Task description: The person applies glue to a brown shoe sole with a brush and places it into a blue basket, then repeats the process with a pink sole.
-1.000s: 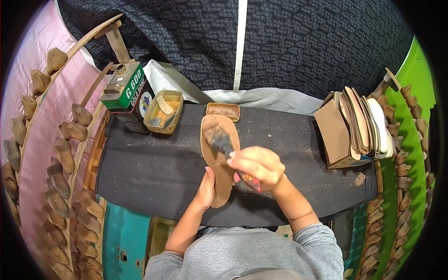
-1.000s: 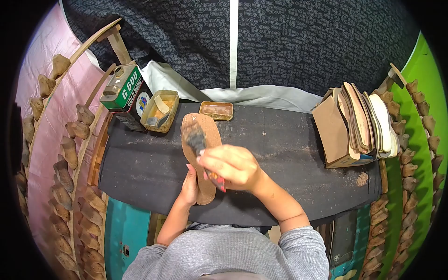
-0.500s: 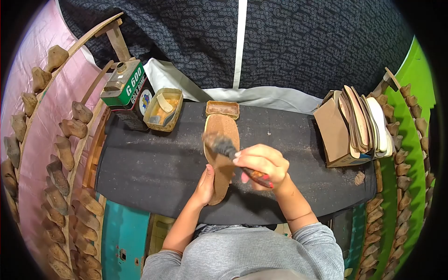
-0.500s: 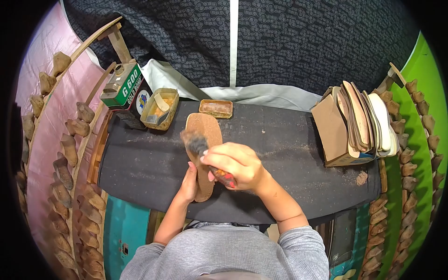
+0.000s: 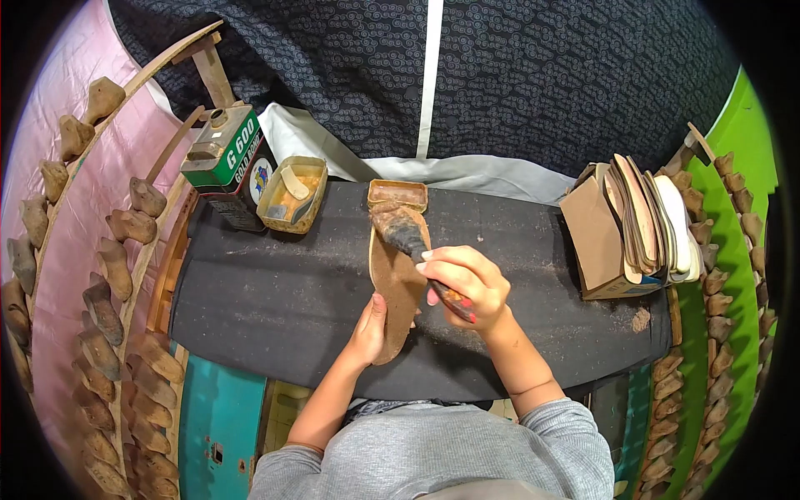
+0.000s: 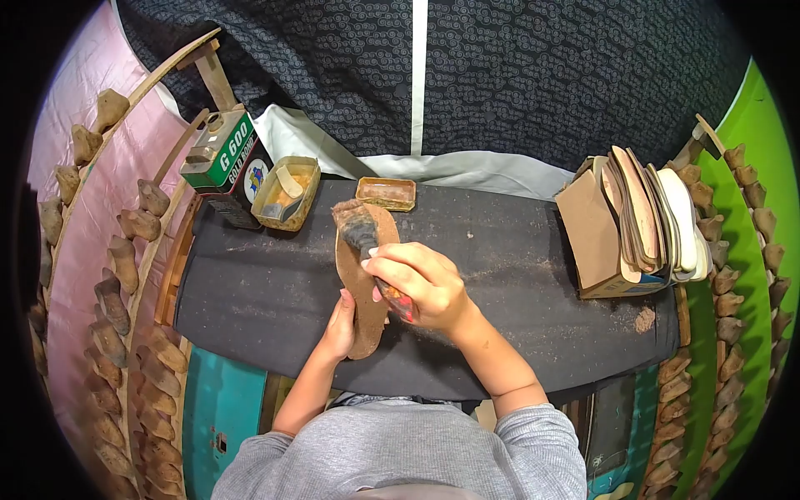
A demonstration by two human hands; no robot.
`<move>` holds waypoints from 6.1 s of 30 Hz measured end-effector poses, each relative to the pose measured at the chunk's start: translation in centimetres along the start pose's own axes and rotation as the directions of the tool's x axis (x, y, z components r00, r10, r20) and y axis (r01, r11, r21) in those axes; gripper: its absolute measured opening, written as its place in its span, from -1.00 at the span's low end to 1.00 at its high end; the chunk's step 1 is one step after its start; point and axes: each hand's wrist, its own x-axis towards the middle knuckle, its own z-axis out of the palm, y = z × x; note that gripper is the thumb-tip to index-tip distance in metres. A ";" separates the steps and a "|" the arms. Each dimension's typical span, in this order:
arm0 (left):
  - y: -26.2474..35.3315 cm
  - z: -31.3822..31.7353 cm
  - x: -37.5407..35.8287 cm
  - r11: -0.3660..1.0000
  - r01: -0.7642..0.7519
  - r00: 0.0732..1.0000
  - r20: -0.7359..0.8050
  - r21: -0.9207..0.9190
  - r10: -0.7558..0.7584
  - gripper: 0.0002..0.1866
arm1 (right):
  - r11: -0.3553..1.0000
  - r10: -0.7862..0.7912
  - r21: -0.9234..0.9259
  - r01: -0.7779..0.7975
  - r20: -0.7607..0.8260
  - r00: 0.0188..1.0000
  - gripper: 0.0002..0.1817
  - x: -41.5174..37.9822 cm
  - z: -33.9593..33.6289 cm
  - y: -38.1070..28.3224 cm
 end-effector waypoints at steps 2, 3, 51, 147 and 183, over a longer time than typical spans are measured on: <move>-0.1 0.1 0.2 1.000 -0.009 1.000 -0.017 -0.030 0.008 -0.22 | 0.999 0.000 0.045 -0.002 0.045 0.999 -0.65 -0.3 -0.1 -0.1; -0.2 0.1 0.2 0.998 -0.016 0.999 -0.035 -0.061 0.014 -0.22 | 0.996 0.000 0.091 -0.008 0.092 0.996 -0.65 -0.5 -0.1 -0.3; 1.0 -1.3 1.1 0.960 0.012 0.989 -0.140 -0.279 -0.053 -0.31 | 0.984 -0.055 0.175 0.021 0.190 0.980 -0.70 -1.1 -0.3 -2.2; 2.5 -1.5 2.1 0.805 -0.180 0.982 -0.150 -0.565 0.114 -0.30 | 0.935 -0.058 0.352 -0.049 0.286 0.956 -0.73 -2.8 -0.7 -3.9; 4.6 -1.5 4.2 0.661 -0.412 0.908 -0.223 -0.627 0.354 -0.38 | 0.906 -0.016 0.418 -0.071 0.201 0.979 -0.75 -2.8 -0.3 -3.7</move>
